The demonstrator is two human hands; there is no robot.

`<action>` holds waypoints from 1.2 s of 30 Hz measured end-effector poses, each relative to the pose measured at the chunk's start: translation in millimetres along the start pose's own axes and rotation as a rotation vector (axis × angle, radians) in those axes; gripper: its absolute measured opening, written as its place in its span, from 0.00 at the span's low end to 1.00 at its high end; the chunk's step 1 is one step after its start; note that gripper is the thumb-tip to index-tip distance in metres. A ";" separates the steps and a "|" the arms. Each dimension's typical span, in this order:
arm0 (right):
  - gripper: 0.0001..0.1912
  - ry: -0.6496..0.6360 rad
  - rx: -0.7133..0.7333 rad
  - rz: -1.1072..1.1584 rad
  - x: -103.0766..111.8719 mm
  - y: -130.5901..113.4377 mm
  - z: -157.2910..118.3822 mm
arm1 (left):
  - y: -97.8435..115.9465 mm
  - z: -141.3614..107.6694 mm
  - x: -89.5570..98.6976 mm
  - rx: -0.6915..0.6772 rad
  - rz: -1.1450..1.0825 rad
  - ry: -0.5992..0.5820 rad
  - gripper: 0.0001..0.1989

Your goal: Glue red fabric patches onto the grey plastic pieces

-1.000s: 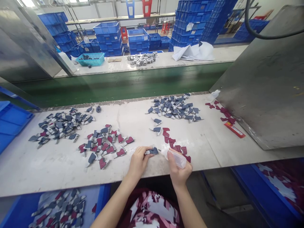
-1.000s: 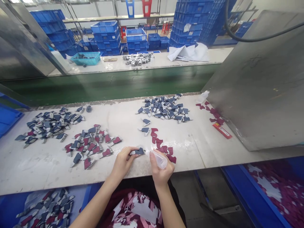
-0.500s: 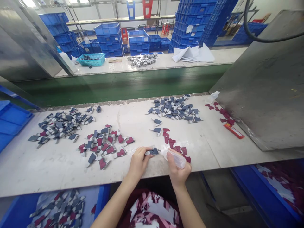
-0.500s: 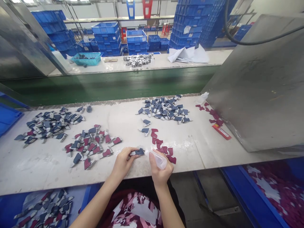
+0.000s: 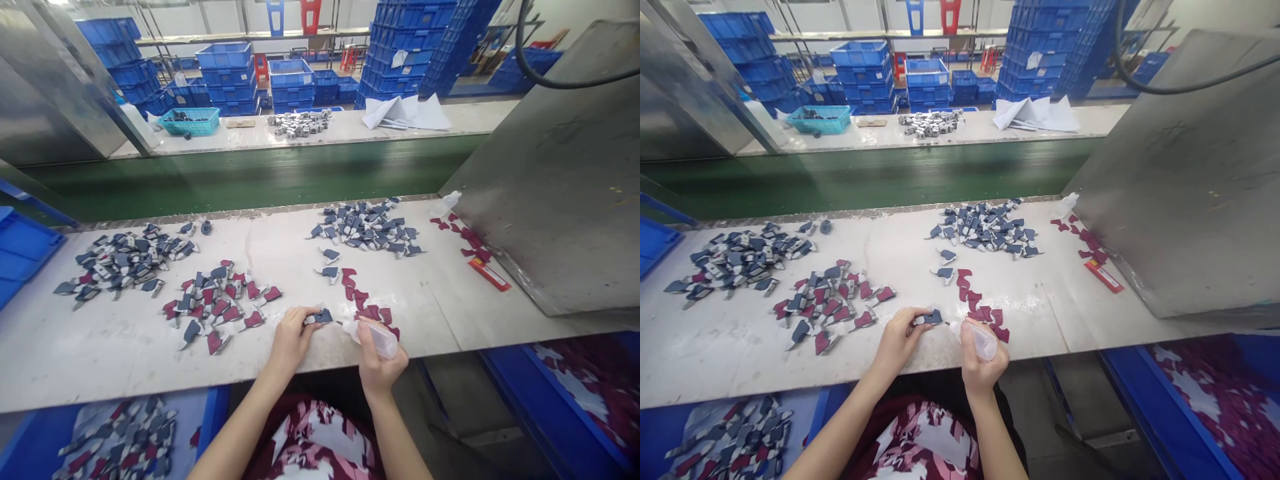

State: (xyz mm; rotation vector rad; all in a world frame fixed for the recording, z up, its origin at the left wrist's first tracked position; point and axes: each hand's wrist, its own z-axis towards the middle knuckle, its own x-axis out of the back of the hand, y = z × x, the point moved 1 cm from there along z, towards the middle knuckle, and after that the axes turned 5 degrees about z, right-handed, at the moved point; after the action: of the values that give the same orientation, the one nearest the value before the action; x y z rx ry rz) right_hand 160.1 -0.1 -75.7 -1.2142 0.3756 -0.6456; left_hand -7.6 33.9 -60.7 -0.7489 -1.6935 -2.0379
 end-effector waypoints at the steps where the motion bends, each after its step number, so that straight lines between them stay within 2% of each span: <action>1: 0.16 0.000 -0.004 0.005 0.5 -0.9 0.2 | -0.1 0.0 0.0 -0.001 -0.001 -0.001 0.07; 6: 0.15 -0.014 -0.018 0.027 -2.2 -5.9 2.7 | 0.0 0.2 -0.3 0.002 -0.010 -0.007 0.07; 12: 0.16 -0.119 0.000 0.037 -13.1 -13.2 5.0 | 0.6 0.8 -0.7 -0.010 -0.004 0.004 0.07; 24: 0.16 -0.121 -0.072 0.041 -15.8 -9.6 4.4 | 0.2 0.5 -0.5 -0.036 0.002 0.010 0.06; 30: 0.16 -0.164 -0.073 0.067 -17.8 -13.2 6.0 | -0.2 0.5 -0.1 -0.025 0.000 0.003 0.06; 36: 0.16 -0.163 -0.147 0.118 -16.0 -10.2 6.0 | -0.4 0.8 -0.4 -0.003 -0.019 -0.002 0.06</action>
State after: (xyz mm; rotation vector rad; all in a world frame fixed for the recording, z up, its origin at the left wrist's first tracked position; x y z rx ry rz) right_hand 148.8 12.5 -65.3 -1.3636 0.3592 -0.4195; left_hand -7.4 34.7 -61.1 -0.7386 -1.7053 -2.0531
